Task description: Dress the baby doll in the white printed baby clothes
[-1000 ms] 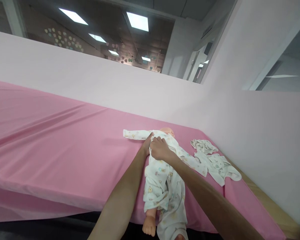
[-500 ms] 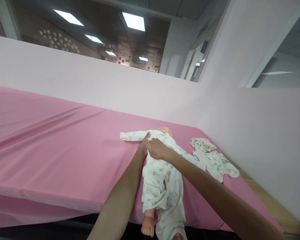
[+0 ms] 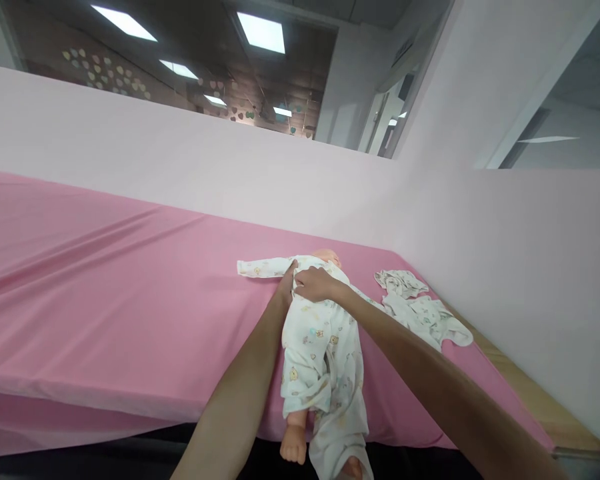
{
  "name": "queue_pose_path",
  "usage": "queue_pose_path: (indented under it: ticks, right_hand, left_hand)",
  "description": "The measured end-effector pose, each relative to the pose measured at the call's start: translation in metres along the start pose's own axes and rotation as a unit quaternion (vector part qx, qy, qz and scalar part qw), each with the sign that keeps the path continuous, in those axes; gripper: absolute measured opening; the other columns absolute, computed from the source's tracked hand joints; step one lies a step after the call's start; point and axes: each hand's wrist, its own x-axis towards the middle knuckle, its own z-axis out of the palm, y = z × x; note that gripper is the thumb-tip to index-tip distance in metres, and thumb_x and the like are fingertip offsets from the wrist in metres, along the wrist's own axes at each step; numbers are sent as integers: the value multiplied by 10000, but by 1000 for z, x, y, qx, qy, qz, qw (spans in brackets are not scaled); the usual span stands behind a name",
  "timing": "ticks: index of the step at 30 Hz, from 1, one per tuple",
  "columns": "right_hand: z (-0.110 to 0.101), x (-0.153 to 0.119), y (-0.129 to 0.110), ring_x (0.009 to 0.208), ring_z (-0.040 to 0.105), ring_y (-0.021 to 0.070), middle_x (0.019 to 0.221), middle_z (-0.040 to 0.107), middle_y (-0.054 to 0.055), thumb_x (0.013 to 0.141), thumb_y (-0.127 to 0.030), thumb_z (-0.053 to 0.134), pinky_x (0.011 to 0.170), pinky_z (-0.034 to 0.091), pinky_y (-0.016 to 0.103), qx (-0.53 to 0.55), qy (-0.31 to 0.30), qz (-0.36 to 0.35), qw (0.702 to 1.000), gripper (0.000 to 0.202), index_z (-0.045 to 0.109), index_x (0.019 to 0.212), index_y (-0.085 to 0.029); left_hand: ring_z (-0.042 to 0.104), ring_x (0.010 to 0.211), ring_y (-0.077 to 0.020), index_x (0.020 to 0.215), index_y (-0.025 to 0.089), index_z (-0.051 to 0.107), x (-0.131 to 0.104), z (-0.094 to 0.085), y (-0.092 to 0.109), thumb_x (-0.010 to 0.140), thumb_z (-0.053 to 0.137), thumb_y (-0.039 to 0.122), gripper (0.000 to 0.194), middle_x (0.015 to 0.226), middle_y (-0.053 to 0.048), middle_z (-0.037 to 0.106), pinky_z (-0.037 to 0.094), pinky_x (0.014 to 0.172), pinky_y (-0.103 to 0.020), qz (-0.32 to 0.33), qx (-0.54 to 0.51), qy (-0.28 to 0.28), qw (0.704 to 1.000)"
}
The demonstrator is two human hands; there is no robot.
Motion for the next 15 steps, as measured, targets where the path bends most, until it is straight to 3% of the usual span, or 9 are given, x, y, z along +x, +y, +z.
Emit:
queue_pose_path:
  ticks: [4, 8, 15]
  right_hand:
    - [6, 19, 19, 1045, 528, 283, 1030, 660, 120, 917, -259, 382, 829, 360, 370, 15, 82, 60, 995, 242, 602, 880, -165]
    - [17, 31, 28, 1049, 509, 289, 1014, 652, 129, 920, -274, 402, 862, 347, 395, 31, 127, 83, 988, 238, 600, 862, -155]
    - [37, 1, 32, 1107, 463, 269, 1128, 579, 112, 938, -316, 409, 949, 307, 417, 47, 206, 91, 973, 233, 599, 922, -183]
  left_hand:
    - [692, 848, -249, 1077, 96, 641, -2, 2, 0, 941, 430, 518, 491, 785, -97, 716, 517, 863, -352, 44, -26, -35, 998]
    - [685, 931, -263, 1150, 105, 623, -4, 2, -2, 924, 477, 503, 480, 919, -110, 733, 501, 907, -365, 56, -36, -43, 997]
    - [654, 1026, -297, 1154, 101, 612, -7, 2, -5, 899, 407, 618, 612, 996, -135, 723, 464, 971, -413, 11, -6, -76, 997]
